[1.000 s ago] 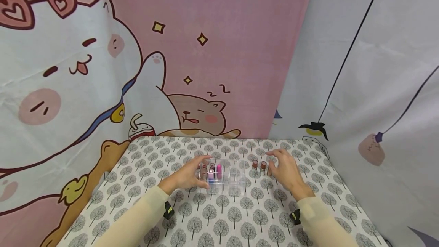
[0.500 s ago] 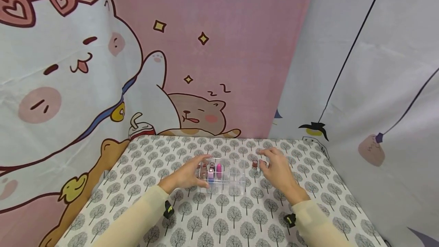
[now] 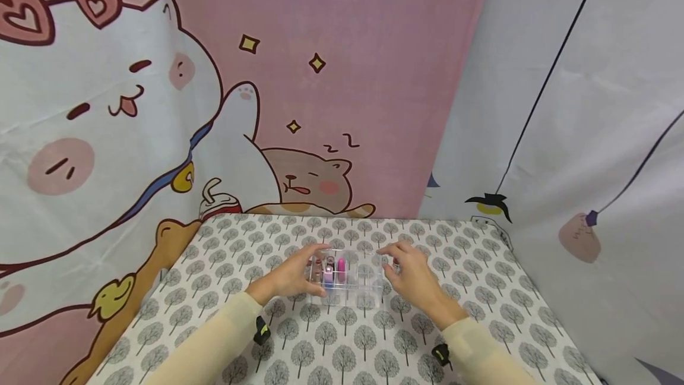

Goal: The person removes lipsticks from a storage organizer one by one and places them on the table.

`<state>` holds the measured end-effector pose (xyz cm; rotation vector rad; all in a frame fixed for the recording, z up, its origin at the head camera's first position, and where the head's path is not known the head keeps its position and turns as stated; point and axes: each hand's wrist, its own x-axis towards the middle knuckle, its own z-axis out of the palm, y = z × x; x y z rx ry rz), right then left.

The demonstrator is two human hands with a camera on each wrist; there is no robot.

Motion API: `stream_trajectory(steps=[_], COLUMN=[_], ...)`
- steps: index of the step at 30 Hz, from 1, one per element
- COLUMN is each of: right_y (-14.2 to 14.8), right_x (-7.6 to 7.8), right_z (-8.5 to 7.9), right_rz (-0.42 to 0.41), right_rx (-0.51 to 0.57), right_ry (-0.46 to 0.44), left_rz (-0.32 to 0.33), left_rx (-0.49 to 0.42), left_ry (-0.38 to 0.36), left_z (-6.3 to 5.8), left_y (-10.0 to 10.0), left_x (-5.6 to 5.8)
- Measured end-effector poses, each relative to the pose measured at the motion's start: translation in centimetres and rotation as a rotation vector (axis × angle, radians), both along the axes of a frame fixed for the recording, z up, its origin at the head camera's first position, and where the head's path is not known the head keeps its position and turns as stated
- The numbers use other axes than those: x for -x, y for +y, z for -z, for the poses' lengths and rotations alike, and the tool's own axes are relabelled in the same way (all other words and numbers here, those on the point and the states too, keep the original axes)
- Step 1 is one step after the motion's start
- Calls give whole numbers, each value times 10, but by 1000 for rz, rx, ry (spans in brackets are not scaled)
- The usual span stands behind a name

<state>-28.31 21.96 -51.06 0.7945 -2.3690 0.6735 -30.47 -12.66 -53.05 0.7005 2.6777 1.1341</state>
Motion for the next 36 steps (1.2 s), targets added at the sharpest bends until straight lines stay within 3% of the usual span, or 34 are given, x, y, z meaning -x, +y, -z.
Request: stream_trajectory(steps=[12,26,36], right_y=[-35,-58,-68], right_x=[5,22,28], right_z=[4,12,15], right_rz=[-106,-120,-134], right_rx=[-30,-66,-84], right_ry=[-110,-264,-243], left_rz=[-8,4,15], left_rx=[-2,-3,-4], left_ry=[-5,7,9], left_z=[3,2,1], left_y=[1,2,2], left_x=[1,3,3])
